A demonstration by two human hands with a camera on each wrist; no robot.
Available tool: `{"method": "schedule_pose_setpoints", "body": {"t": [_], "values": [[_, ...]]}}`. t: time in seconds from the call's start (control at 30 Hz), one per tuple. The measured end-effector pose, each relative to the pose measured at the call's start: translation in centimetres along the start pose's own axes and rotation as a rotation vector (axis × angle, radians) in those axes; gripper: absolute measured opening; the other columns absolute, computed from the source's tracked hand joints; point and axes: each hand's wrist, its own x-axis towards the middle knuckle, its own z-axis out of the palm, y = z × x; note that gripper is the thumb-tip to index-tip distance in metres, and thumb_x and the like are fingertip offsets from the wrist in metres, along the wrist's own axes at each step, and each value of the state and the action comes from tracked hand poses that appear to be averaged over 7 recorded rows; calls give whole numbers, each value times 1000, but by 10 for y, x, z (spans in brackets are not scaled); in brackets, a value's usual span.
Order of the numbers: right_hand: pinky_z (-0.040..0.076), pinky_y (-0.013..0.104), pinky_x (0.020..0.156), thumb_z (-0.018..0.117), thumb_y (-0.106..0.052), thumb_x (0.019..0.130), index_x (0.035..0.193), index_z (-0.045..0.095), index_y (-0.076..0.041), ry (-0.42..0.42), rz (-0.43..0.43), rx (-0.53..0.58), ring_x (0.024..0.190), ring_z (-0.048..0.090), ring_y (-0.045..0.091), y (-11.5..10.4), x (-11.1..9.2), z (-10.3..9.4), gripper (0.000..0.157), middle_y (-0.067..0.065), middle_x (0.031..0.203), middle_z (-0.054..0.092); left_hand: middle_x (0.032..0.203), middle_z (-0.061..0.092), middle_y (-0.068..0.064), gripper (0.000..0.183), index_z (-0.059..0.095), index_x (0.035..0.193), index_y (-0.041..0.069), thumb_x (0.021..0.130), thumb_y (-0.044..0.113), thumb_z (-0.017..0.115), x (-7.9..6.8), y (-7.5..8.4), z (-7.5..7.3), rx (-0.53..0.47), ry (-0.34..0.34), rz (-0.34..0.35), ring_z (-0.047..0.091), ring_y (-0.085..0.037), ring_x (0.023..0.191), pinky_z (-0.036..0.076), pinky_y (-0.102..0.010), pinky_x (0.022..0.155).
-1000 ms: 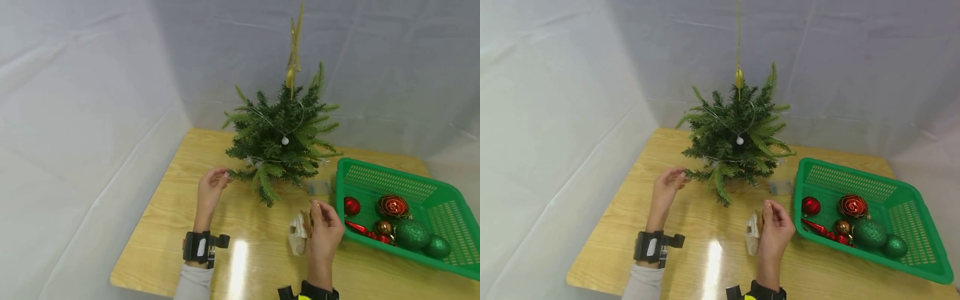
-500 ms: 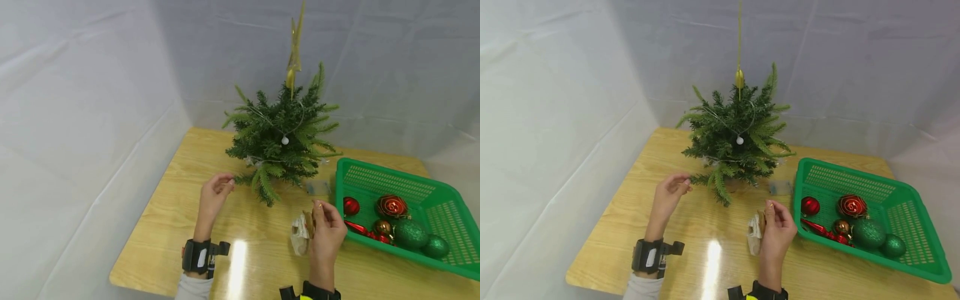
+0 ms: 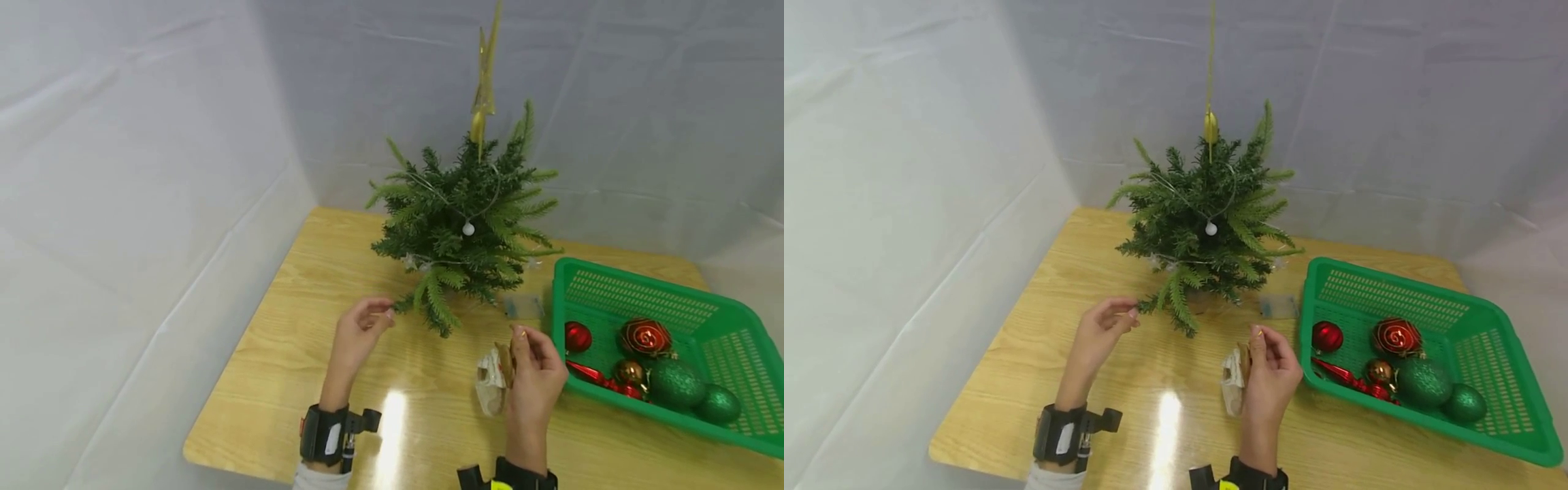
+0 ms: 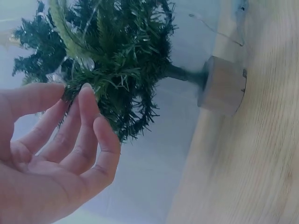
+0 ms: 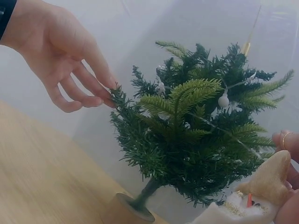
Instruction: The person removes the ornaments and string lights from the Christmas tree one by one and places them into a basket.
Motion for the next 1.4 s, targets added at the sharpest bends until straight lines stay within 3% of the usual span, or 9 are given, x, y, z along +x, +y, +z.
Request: {"method": "schedule_pose_setpoints", "body": {"t": [0.63,1.0,1.23,1.4], "values": [[49,19,66,67,-13,92,100,67,10,8,-15,13,79,58,12,-3,0,-5,24,4,88,65,103,68,-14,20,64,109,0,90,7,65,-19,9,29,23,-152,58,66,-30,92,54,-27,81],[50,18,69,67,-12,91,99,69,7,33,-6,18,80,60,12,-5,1,-10,20,6,93,66,101,68,-15,21,64,107,-2,90,9,67,-23,8,45,25,-177,65,66,-27,90,54,-23,78],[50,18,67,67,-12,91,100,67,12,45,-31,10,79,59,13,-6,3,-14,25,3,89,66,104,67,-15,19,64,107,-1,90,8,67,-27,10,59,19,-213,54,65,-28,93,54,-26,81],[50,17,66,67,-7,91,95,69,8,56,-66,55,76,60,11,-7,6,-19,16,2,86,67,105,66,-14,20,63,109,0,92,9,65,-29,10,70,2,-248,63,65,-26,92,54,-28,80]]}}
